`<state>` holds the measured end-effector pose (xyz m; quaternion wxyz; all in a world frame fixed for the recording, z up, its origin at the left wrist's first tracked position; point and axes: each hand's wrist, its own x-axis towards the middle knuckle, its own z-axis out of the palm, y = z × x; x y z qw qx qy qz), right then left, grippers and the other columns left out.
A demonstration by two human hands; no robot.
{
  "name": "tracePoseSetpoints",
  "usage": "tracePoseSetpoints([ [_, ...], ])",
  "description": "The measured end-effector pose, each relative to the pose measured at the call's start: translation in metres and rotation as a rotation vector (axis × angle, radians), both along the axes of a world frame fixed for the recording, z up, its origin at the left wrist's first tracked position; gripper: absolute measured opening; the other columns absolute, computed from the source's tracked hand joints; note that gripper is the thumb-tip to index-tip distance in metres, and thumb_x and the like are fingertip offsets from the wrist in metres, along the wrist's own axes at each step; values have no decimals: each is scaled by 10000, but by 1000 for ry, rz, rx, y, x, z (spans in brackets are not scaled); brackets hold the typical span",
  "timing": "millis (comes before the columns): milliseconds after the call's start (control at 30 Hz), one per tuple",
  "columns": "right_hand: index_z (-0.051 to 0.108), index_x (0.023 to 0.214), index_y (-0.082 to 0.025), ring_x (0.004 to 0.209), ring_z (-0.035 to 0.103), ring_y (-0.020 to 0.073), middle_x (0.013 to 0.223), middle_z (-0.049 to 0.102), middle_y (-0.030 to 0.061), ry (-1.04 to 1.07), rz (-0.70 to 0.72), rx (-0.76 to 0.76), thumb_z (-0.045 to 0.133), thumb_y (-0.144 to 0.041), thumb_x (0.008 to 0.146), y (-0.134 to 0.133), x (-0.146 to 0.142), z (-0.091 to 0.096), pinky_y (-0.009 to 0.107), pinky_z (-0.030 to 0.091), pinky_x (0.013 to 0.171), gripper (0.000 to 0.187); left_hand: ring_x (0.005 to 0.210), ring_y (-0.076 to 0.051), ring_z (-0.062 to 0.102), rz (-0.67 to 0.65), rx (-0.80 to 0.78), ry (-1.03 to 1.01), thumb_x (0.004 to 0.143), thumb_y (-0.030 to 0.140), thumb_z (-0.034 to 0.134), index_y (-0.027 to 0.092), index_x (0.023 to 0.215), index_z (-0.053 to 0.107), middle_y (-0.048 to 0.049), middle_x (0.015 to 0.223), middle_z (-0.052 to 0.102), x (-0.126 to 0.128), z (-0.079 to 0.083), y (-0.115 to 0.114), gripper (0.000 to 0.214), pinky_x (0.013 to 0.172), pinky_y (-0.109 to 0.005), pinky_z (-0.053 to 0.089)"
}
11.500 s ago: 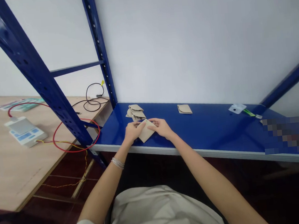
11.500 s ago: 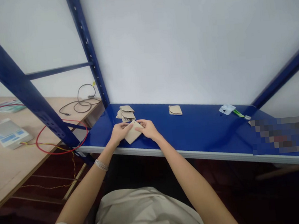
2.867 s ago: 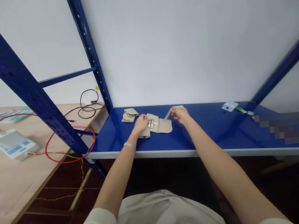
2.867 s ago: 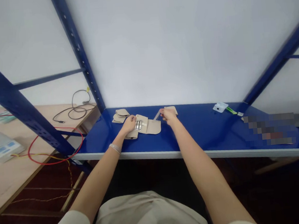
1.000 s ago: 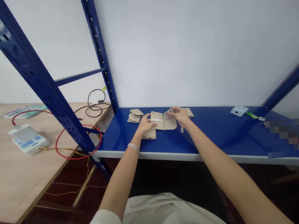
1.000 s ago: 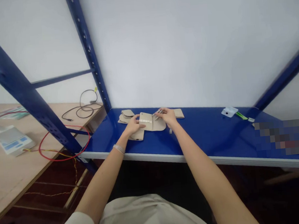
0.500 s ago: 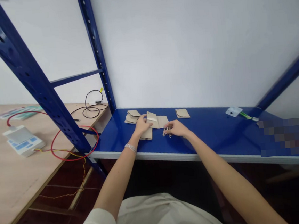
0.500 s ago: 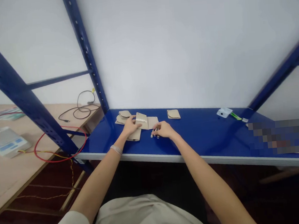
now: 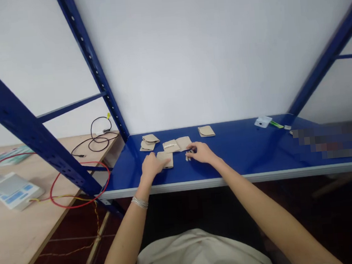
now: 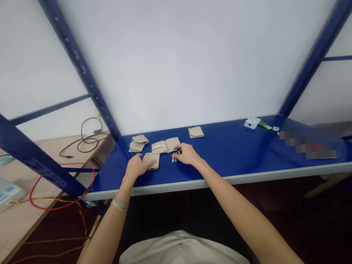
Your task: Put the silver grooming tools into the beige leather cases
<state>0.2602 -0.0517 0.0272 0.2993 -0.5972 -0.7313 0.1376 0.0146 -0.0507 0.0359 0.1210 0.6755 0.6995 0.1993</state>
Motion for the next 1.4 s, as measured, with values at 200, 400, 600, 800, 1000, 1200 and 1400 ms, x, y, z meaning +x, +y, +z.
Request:
tracePoseSetpoints([
  [200,694,1017,-165,1059,572,257,1073,637,113,51,40,218,722,-330,778,-18,-24,0,417,427,969,292,921,-266,667,-3,47,-163,685,396,743,128,1117,606,-117,923,710,-2,4,-7,527,772,-295,452],
  [400,574,1268,-172,1117,561,268,1213,578,137,182,295,204,798,-486,655,-43,-77,0,401,455,953,724,666,-199,642,-32,116,-333,678,310,720,159,996,638,-13,660,666,3,26,-29,361,658,-273,444],
  [600,636,1192,-156,1009,596,259,1091,658,140,27,169,218,572,-359,885,-39,-110,4,349,434,861,374,700,-191,650,-145,181,-467,806,308,599,171,1088,601,-35,754,698,-10,22,-30,313,698,-278,460],
  [800,667,769,-184,677,582,165,729,674,61,179,48,181,397,-361,964,-24,-115,10,249,349,608,377,546,-179,584,-25,42,-343,809,347,614,133,891,663,-48,625,637,-27,18,-21,234,524,-255,416],
  [1000,579,677,-188,571,529,151,611,606,35,352,-81,254,392,-350,948,-13,-125,2,251,315,569,367,315,-91,369,-78,-70,-697,846,385,546,126,708,647,13,440,479,-18,9,-19,311,303,-195,249],
  [1200,636,820,-159,698,582,198,729,651,74,481,-406,182,371,-259,926,-8,-116,3,283,409,675,303,476,-155,586,31,-122,-1113,809,170,495,103,730,626,-42,542,600,-12,-8,-2,167,430,-241,490],
  [1400,591,1185,-125,1134,526,282,1192,581,160,228,-287,365,499,-49,734,-19,-95,-2,412,392,990,466,482,-147,581,59,21,-1250,807,205,540,97,778,635,-18,562,607,-16,-12,6,147,438,-249,499],
])
